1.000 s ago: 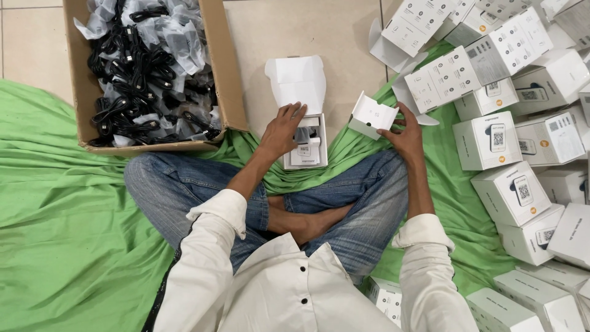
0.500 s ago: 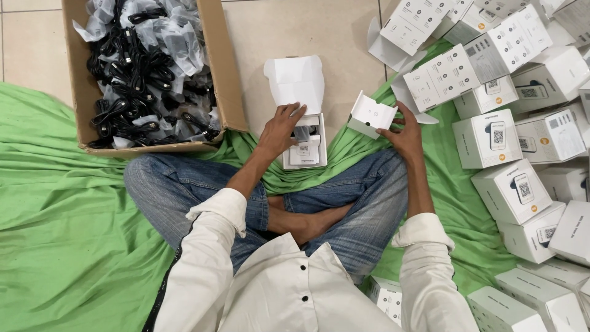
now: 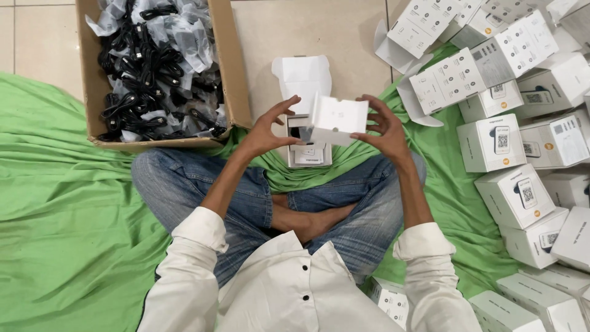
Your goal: The person packs products into boxes, including accessories such as cables.
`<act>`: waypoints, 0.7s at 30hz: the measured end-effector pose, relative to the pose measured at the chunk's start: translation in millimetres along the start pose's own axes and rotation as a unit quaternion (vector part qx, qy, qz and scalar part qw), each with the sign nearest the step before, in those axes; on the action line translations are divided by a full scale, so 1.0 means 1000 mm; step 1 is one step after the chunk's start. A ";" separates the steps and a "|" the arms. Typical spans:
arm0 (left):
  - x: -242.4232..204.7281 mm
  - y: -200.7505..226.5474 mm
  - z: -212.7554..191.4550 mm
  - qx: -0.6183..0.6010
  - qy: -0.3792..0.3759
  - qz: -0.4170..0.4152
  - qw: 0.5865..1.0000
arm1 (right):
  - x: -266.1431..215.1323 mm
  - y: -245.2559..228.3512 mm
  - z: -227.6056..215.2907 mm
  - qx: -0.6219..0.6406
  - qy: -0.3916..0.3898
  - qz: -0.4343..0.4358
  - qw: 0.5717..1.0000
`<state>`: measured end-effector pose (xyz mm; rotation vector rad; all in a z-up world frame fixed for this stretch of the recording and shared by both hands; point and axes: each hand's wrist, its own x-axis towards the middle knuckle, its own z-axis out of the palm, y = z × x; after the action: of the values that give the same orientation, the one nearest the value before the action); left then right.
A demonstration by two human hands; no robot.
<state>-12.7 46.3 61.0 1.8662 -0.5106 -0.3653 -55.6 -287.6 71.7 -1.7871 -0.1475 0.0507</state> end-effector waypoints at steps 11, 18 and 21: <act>-0.006 -0.035 -0.006 0.062 0.010 -0.086 0.994 | 0.040 0.001 0.042 -0.163 -0.141 0.063 0.975; -0.001 -0.032 -0.001 0.038 0.006 -0.111 0.993 | 0.042 -0.009 0.046 -0.253 -0.151 0.044 0.955; -0.001 -0.026 -0.004 -0.006 0.017 -0.097 0.995 | 0.039 -0.017 0.042 -0.246 -0.142 0.032 0.958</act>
<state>-7.4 57.6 37.4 1.9133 -0.3046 -0.4629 -22.8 -238.1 80.5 -2.2765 -0.3303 0.3436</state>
